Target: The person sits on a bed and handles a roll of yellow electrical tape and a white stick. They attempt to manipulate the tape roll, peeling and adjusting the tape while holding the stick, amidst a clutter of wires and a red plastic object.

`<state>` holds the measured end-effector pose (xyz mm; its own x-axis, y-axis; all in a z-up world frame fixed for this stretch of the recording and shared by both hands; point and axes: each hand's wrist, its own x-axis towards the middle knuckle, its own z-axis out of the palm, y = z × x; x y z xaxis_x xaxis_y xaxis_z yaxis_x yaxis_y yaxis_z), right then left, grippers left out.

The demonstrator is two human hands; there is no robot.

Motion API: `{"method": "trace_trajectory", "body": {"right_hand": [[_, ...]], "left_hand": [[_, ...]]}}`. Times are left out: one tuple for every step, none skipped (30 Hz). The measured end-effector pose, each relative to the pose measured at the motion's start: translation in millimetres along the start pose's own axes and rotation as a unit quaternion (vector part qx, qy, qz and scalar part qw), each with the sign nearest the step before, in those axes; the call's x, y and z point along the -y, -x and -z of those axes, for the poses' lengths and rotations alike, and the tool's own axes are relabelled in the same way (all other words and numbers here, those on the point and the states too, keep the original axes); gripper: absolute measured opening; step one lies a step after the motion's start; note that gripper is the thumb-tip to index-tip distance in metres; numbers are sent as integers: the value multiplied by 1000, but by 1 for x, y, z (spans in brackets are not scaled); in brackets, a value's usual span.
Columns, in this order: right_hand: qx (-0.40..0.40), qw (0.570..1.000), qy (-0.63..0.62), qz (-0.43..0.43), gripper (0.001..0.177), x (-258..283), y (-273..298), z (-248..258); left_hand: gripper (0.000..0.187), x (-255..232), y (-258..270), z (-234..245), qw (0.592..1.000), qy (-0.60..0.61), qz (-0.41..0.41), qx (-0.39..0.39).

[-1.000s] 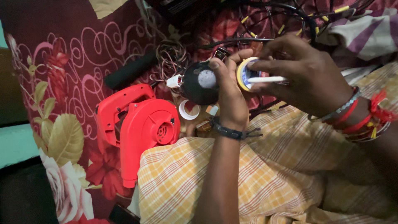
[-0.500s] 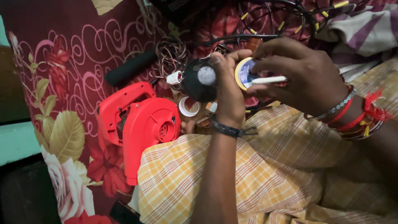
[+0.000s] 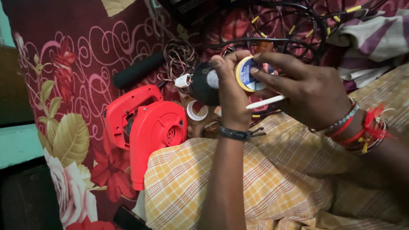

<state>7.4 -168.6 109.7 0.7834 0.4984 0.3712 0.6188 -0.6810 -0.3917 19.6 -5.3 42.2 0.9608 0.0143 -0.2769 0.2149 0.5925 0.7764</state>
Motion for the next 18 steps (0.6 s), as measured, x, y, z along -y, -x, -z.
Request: {"method": "trace_trajectory", "body": {"right_hand": [[-3, 1000, 4, -1, 47, 1, 0, -1], [-9, 1000, 3, 3, 46, 2, 1, -1], [-15, 1000, 2, 6, 45, 3, 1, -1], [-20, 1000, 1, 10, 43, 3, 1, -1], [-17, 1000, 3, 7, 43, 4, 1, -1], [-14, 1000, 5, 5, 42, 5, 1, -1], [-11, 1000, 7, 2, 42, 6, 1, 0], [-13, 1000, 1, 1, 41, 7, 2, 0], [-15, 1000, -4, -1, 40, 8, 2, -1], [-18, 1000, -9, -3, 39, 9, 2, -1], [-19, 1000, -4, -7, 40, 10, 2, -1], [-20, 1000, 1, -12, 41, 11, 2, -1], [-21, 1000, 6, -16, 42, 13, 2, -1], [-22, 1000, 9, -20, 42, 14, 3, -1], [-23, 999, 11, -23, 42, 15, 2, -2], [-24, 999, 14, -26, 42, 16, 2, -3], [-30, 999, 8, -27, 42, 17, 2, -4], [-35, 999, 3, -28, 42, 18, 2, -5]], "left_hand": [[79, 2, 0, 1, 1000, -4, -12, 2], [79, 3, -1, 1, 1000, -8, -24, 5], [79, 5, -1, 2, 999, -12, -36, 7], [80, 6, 0, 2, 999, -14, -42, 8], [80, 6, 0, 2, 999, -17, -49, 9], [81, 6, 0, 1, 998, -20, -55, 11], [80, 5, 1, 1, 998, -17, -52, 12], [79, 4, 2, 0, 999, -15, -50, 13], [79, 3, 3, 0, 999, -13, -47, 14], [78, 1, 4, -1, 999, -7, -50, 18], [78, 1, 4, -1, 998, -1, -53, 22], [78, 0, 4, -2, 998, 6, -56, 26], [78, 1, 4, -2, 998, 4, -61, 25], [78, 2, 4, -2, 998, 2, -66, 25], [78, 2, 3, -2, 997, -1, -71, 24], [79, 3, 2, -2, 997, -3, -75, 22], [79, 3, 2, -2, 997, -6, -79, 21], [79, 3, 1, -2, 996, -9, -83, 20]]}}
